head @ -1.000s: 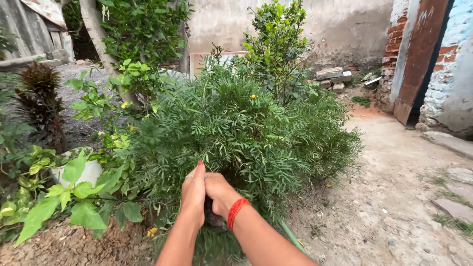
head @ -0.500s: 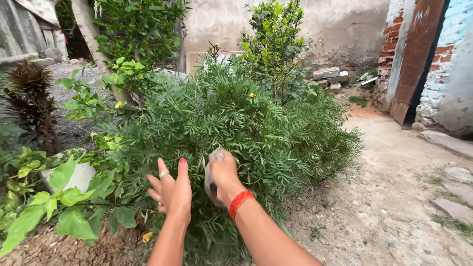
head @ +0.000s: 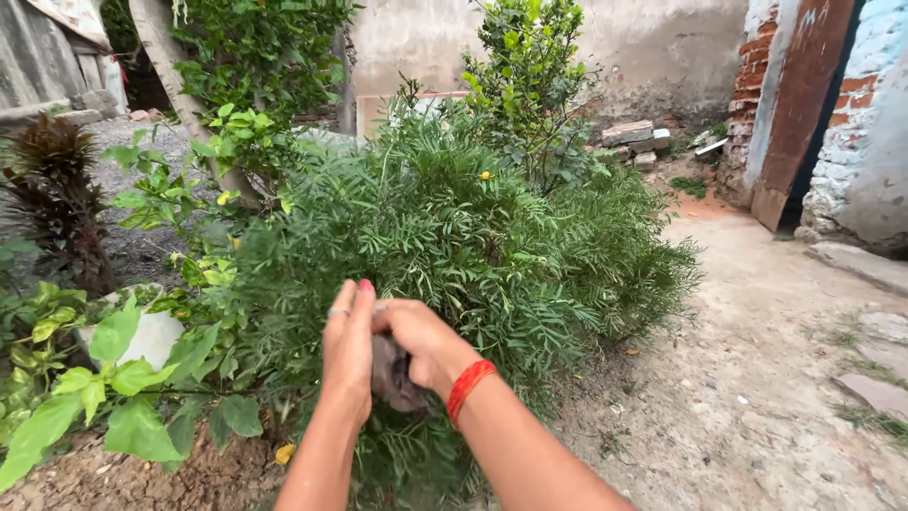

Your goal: Pruning and cleaning a plant using scissors and a cloth in an outdoor garden.

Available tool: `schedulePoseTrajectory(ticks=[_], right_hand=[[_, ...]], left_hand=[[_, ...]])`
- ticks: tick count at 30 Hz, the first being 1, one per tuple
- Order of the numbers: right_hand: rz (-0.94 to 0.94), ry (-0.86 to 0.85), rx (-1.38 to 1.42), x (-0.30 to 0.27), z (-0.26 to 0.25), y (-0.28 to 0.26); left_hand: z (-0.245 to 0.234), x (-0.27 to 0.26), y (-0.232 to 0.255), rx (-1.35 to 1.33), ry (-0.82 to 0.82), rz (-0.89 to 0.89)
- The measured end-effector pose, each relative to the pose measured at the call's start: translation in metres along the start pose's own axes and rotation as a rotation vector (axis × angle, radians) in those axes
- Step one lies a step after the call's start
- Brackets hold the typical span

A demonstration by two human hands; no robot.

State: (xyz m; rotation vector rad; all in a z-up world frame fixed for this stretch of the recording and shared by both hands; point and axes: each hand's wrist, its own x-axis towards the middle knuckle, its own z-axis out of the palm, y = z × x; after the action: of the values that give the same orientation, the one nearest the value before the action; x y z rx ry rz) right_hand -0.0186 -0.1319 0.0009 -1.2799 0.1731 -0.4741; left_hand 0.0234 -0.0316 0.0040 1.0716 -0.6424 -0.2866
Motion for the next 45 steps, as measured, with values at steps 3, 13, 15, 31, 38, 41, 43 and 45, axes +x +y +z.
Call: schedulePoseTrajectory(ticks=[3, 13, 15, 31, 38, 41, 43, 45], right_hand=[[-0.084, 0.05, 0.099, -0.017, 0.013, -0.035], [-0.14, 0.457, -0.13, 0.003, -0.005, 0.022], [-0.126, 0.311, -0.142, 0.019, -0.016, 0.051], [-0.161, 0.535, -0.155, -0.015, 0.003, -0.01], [-0.062, 0.742, -0.56, -0.012, -0.01, 0.046], [0.016, 0.505, -0.303, -0.002, -0.015, 0.066], [0.053, 0.344, -0.152, -0.004, -0.01, 0.061], [0.087, 0.3, -0.155, -0.014, 0.0, 0.044]], left_hand=[[-0.006, 0.011, 0.005, 0.06, 0.115, 0.186], [-0.009, -0.016, -0.014, 0.558, 0.35, -0.158], [-0.011, -0.009, -0.038, 0.338, 0.182, -0.18], [-0.013, -0.025, 0.011, 0.611, 0.465, 0.026], [-0.004, -0.034, -0.023, 0.558, 0.304, -0.39], [0.004, -0.03, -0.042, 0.473, 0.228, -0.375], [0.009, -0.031, -0.039, 0.434, 0.199, -0.383], [0.01, -0.031, -0.033, 0.214, 0.154, -0.278]])
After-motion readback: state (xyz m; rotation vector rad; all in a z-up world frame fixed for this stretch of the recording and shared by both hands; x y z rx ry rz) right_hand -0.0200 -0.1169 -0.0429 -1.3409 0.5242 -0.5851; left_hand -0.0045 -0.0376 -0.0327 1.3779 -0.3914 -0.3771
